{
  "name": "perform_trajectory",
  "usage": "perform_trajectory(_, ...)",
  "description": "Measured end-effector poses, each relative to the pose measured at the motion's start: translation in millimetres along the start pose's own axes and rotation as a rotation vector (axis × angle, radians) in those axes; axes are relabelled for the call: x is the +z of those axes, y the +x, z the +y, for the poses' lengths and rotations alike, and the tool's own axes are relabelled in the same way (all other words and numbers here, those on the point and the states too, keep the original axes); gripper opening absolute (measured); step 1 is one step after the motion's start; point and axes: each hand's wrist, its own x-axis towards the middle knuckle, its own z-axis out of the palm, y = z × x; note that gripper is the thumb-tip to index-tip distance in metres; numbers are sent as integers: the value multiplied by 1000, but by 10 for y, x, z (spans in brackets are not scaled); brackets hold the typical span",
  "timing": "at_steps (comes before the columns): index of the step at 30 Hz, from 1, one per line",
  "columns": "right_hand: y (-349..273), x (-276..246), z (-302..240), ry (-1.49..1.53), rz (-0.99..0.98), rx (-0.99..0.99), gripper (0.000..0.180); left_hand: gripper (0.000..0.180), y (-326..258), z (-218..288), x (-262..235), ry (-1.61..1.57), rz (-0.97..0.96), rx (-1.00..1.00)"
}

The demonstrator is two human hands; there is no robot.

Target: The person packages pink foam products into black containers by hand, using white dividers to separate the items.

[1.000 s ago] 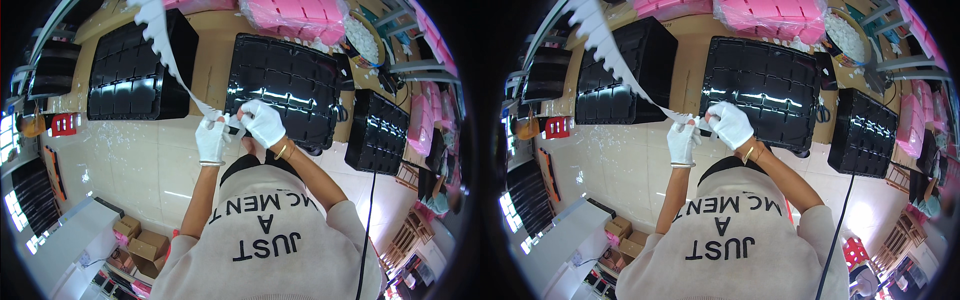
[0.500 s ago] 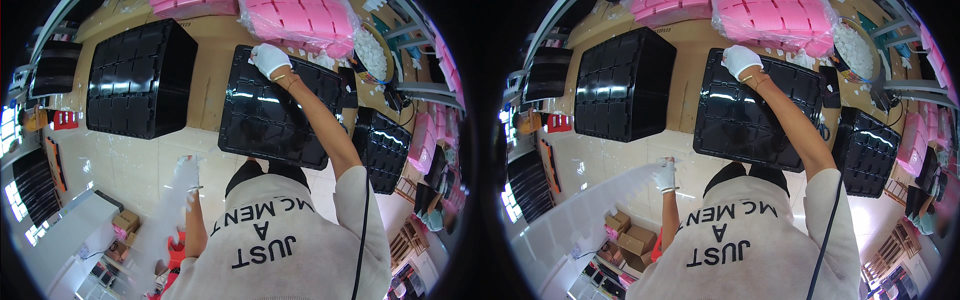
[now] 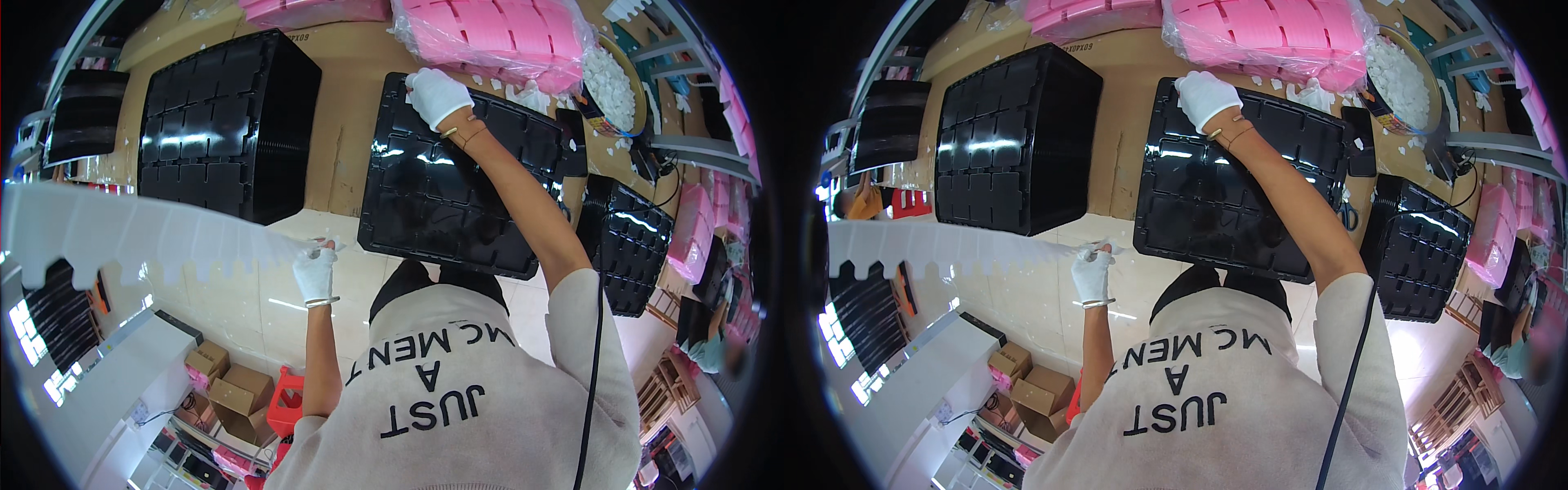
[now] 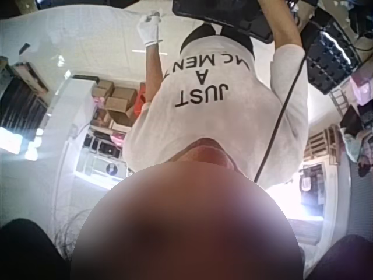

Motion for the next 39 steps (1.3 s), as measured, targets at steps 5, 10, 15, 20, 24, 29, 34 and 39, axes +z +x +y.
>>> perform_trajectory(5, 14, -8, -24, 15, -15, 1, 14, 21, 26, 54, -23, -83, -79, 49)
perform_trajectory(10, 6, -33, -32, 3, -37, -23, 14, 20, -33, 97, -59, -138, -100, 61)
perform_trajectory(15, -8, -29, -90, -7, 3, -31, 17, 18, -45, 99, -111, -109, -219, 12)
perform_trajectory(20, 52, -11, -34, -25, -14, -41, 17, 16, -101, 93, -119, -148, -219, 52)
perform_trajectory(24, 20, 70, -64, -64, -8, -83, 15, 14, -152, 170, -152, -171, -245, 33)
perform_trajectory(29, -66, 121, -2, -55, 81, -121, 14, 11, -203, 195, -156, -156, -277, 37)
perform_trajectory(34, -819, 21, -592, 445, 12, 12, 16, 11, -274, 193, -151, -240, -278, 9)
perform_trajectory(39, -1881, -135, -1260, 902, -345, 322, 24, 24, -297, 168, -35, -437, -360, -52)
